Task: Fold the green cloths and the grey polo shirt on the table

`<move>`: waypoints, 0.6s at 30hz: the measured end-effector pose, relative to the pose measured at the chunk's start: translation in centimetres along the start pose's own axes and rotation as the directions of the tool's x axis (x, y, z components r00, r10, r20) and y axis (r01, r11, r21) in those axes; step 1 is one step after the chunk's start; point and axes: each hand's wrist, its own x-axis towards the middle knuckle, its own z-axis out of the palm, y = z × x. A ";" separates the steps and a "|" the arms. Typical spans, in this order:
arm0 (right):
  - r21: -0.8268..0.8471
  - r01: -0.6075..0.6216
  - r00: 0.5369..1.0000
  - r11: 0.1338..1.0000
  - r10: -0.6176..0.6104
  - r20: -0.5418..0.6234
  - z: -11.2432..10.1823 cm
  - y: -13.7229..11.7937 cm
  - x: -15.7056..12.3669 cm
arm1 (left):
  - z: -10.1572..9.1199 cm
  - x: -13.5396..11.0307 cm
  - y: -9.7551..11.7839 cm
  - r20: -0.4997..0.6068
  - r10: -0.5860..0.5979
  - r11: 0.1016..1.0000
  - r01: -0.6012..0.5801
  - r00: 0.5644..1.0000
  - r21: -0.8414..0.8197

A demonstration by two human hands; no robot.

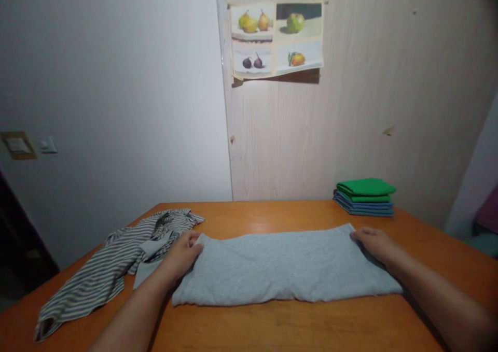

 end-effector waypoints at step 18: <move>0.295 -0.166 0.986 0.941 0.151 0.074 -1.2 -1.9 -1.3 | -0.3 -1.5 2.6 0.024 -0.054 0.956 0.059 0.998 -0.287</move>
